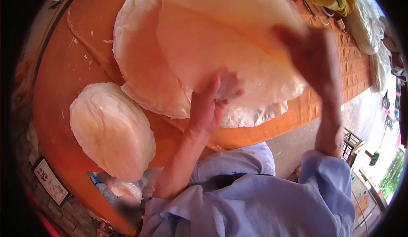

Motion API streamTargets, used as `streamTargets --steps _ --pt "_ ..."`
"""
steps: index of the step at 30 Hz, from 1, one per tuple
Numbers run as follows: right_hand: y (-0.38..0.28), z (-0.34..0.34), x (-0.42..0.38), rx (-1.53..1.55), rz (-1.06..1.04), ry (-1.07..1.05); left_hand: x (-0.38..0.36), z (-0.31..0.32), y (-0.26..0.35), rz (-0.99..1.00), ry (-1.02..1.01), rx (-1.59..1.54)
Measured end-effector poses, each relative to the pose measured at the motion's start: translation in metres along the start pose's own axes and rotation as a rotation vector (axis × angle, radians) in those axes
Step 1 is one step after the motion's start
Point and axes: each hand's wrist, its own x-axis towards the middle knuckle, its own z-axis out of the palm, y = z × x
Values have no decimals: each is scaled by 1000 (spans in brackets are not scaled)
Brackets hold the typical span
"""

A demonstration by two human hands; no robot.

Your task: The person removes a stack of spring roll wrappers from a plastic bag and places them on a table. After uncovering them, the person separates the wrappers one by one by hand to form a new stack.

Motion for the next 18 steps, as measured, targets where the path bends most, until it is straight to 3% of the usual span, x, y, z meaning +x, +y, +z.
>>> streamTargets --steps 2,4,6,10,13,16,18 --pt "17 -29 26 169 48 96 -10 -18 -5 8 52 12" --pt "59 -60 57 167 120 -24 -12 -39 -12 35 78 40" --pt "33 -86 68 -34 -62 214 -18 -41 -6 0 94 62" --pt "9 -116 93 -455 71 523 -25 -61 -4 4 139 113" --pt "29 -155 118 -452 -152 391 -31 -54 -1 -4 297 181" --pt "27 -170 124 -579 -82 507 -38 -55 0 -13 358 147" --pt "1 -157 97 -585 -144 452 -40 -71 -4 -29 354 181"
